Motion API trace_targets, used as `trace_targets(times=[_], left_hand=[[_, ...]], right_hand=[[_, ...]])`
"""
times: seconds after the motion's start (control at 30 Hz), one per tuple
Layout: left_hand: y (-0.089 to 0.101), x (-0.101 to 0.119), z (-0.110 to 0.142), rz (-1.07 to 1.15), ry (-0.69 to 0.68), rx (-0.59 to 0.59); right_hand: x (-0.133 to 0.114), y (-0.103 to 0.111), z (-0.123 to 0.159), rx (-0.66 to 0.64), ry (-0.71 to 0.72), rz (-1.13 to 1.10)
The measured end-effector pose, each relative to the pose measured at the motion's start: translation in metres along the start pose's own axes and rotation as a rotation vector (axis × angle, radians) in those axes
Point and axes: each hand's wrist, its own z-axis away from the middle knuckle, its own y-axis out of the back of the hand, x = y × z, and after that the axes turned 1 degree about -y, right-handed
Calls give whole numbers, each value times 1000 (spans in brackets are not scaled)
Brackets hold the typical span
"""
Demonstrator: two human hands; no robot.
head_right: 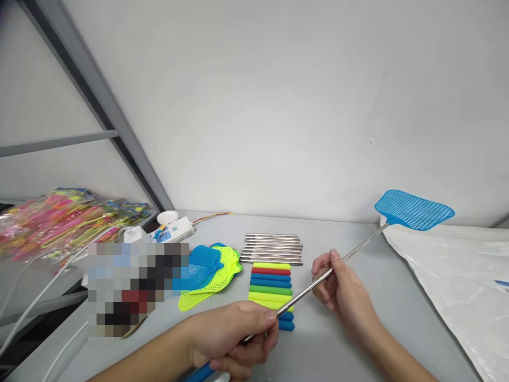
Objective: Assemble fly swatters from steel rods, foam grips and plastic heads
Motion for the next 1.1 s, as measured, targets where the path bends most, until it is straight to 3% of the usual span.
trace_targets(times=[0.17,0.4,0.53,0.63,0.7,0.8,0.97,1.1], left_hand=[[-3,3,0,-25,7,78],[-2,8,3,-87,61,124],[-1,7,5,-118,89,120],[-1,6,5,-104,92,101],[0,6,3,-98,84,98],[1,7,2,-73,80,100],[-1,8,2,-67,113,138],[0,7,3,-93,116,119]], right_hand=[[-3,2,1,115,25,92],[-37,32,-16,315,210,-56],[-36,32,-16,278,230,-27],[-17,9,-5,180,159,60],[-4,-7,3,32,47,118],[1,-14,6,14,18,137],[-22,19,-10,265,151,-12],[-33,32,-15,287,223,-65]])
